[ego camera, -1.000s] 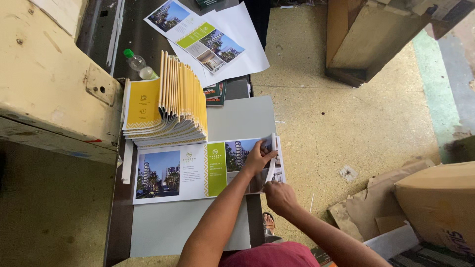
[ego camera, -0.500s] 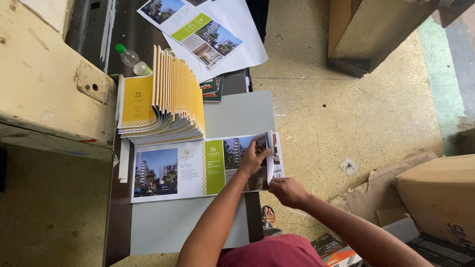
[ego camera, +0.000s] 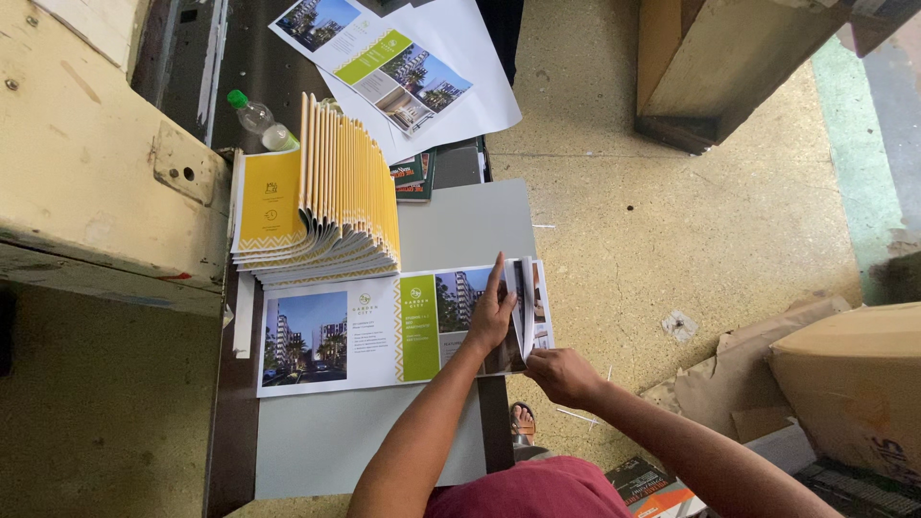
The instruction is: The person repeatedly folds a stack of printed brochures on a table. They open each brochure, fold it in half, and place it on top of the previous one. The process is repeated for multiple brochures throughout the clip.
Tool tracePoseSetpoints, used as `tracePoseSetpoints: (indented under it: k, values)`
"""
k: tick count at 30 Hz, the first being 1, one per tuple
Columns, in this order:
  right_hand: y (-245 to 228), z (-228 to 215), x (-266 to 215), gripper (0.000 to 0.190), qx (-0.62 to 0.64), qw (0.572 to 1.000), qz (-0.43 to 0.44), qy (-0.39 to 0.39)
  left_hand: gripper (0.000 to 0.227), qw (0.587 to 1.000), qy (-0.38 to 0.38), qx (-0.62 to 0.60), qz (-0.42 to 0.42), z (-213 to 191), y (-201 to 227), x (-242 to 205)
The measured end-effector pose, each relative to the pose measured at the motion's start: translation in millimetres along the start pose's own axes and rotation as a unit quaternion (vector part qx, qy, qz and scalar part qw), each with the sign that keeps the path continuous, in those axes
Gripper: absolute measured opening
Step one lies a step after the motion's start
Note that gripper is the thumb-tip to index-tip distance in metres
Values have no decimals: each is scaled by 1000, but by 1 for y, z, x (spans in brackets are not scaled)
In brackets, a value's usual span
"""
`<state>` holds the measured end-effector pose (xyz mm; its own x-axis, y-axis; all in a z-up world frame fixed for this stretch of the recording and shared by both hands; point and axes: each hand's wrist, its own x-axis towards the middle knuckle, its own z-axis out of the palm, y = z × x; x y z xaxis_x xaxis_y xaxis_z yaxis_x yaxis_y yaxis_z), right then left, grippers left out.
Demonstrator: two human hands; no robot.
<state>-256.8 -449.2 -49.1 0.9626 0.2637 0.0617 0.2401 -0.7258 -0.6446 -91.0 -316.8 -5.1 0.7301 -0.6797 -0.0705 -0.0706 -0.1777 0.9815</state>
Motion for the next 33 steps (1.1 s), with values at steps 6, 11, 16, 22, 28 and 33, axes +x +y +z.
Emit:
tracePoseSetpoints:
  k: [6,11,16,22,28,33]
  values:
    - [7,10,-6,16,-7,1000,-2,1,48,1000,17,-16,-2,13,-52,7]
    - [3,3,-2,16,-2,1000,-5,-6,59,999,27,10,15,11,-48,5]
    - [7,8,-3,16,-14,1000,-10,-3,59,999,30,16,20,10,-44,5]
    - [4,3,-2,18,-17,1000,-22,6,59,999,24,10,26,11,-50,6]
    - [2,3,-2,19,-19,1000,-21,5,59,1000,16,12,15,10,-50,6]
    - [3,6,-3,16,-13,1000,-3,0,58,999,-8,30,-22,10,-55,6]
